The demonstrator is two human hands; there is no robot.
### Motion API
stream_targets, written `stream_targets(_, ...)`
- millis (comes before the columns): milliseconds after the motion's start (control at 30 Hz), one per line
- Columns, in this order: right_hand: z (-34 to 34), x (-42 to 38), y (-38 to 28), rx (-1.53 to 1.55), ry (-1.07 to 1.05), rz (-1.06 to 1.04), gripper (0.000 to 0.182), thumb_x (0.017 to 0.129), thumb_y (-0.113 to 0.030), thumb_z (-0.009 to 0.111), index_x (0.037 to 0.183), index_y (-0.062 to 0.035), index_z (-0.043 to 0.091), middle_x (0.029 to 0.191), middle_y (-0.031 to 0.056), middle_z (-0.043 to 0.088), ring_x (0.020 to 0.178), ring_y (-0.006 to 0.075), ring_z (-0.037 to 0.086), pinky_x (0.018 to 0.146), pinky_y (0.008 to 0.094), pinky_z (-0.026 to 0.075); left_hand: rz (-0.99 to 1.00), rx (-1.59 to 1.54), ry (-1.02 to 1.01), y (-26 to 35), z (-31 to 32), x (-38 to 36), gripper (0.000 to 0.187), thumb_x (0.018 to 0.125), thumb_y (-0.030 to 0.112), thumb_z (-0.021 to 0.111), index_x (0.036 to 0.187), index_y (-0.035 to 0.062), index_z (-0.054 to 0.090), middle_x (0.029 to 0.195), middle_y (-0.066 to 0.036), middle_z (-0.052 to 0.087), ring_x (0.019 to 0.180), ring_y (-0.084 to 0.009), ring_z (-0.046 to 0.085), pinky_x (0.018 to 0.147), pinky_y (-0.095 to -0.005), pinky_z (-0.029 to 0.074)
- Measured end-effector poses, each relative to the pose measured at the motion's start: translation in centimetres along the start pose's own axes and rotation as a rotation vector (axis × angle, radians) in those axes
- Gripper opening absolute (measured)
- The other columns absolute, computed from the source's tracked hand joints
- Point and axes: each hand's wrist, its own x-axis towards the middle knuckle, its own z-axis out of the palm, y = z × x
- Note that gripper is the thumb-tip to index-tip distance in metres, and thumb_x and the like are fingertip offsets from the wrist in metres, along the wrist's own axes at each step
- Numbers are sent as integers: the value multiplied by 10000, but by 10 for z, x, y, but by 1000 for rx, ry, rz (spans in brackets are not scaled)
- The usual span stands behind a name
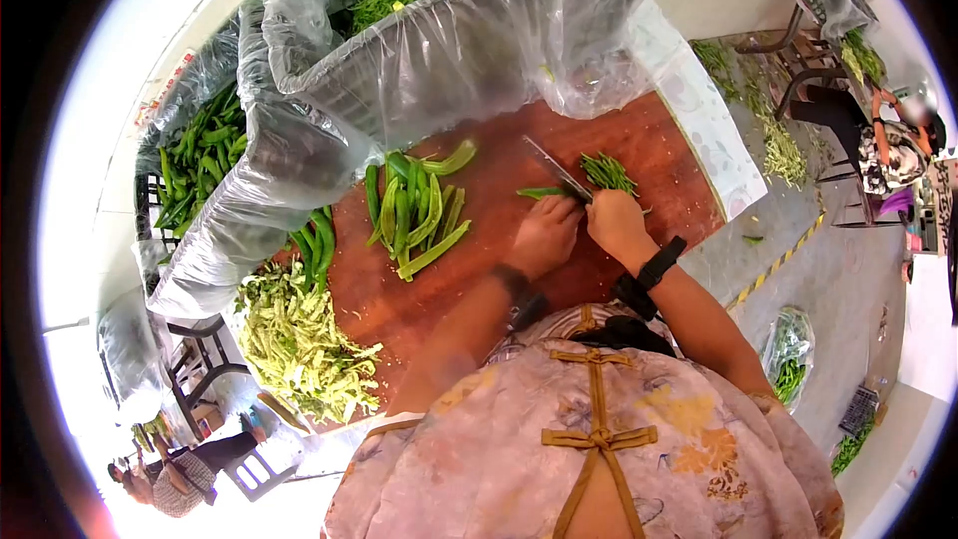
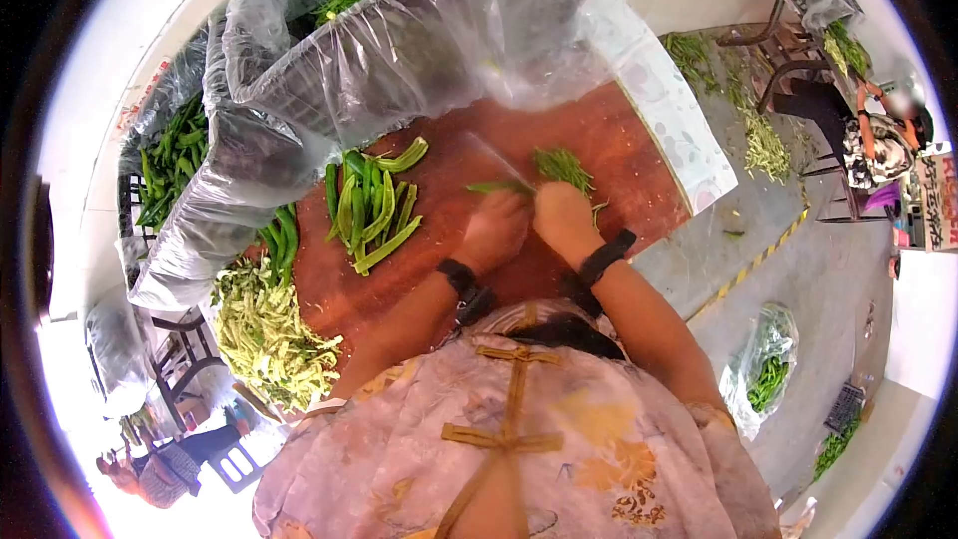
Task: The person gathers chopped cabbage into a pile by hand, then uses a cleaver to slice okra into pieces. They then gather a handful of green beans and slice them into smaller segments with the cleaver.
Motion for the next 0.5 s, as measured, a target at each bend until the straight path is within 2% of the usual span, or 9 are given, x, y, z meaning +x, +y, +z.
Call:
stream_targets(67, 1, -8, 6, -13, 49, 65, 225, 774, -177, 597, 638, 3, 608, 650, 217, 581, 650, 396, 584, 605, 468, 473, -89, -16, 174, -4, 14, -6, 302, 702, 75, 578, 989, -11, 615, 1061, -117, 548, 1053, -280, 487, 910, -379, 403)
stream_targets(200, -18, -24, 21, -80, 30, 122, 225, 778, -183, 595, 649, 0, 612, 651, 214, 581, 652, 397, 582, 604, 471, 471, -72, -3, 148, -2, 8, -6, 303, 702, 70, 579, 995, 5, 618, 1079, -117, 545, 1078, -284, 483, 910, -390, 402)
stream_targets(267, -20, -32, 25, -80, 37, 133, 120, 693, -119, 567, 609, -44, 608, 629, 183, 585, 623, 371, 590, 571, 465, 476, -45, 174, 57, 4, -5, -2, 313, 694, 62, 580, 1003, 36, 625, 1076, -104, 546, 1074, -285, 486, 900, -409, 404)
stream_targets(300, -21, -36, 24, -79, 39, 137, 120, 693, -119, 567, 609, -44, 608, 629, 183, 585, 623, 371, 590, 571, 465, 476, -41, 173, 55, 2, -3, -2, 313, 694, 62, 580, 1003, 36, 625, 1076, -104, 546, 1074, -285, 486, 900, -409, 404)
stream_targets(367, -23, -44, 21, -106, 15, 109, 119, 687, -117, 563, 612, -41, 616, 629, 183, 589, 631, 371, 594, 575, 468, 476, -80, 186, 38, 0, 1, -3, 305, 714, 105, 546, 1010, 79, 617, 1091, -86, 551, 1071, -296, 491, 898, -463, 396)
stream_targets(500, -26, -48, 18, -102, -17, 82, 107, 682, -108, 558, 619, -42, 614, 641, 189, 593, 627, 373, 596, 577, 469, 477, -24, 133, 104, 2, -1, 1, 322, 674, 72, 589, 993, 63, 632, 1055, -70, 554, 1069, -280, 486, 872, -426, 410)
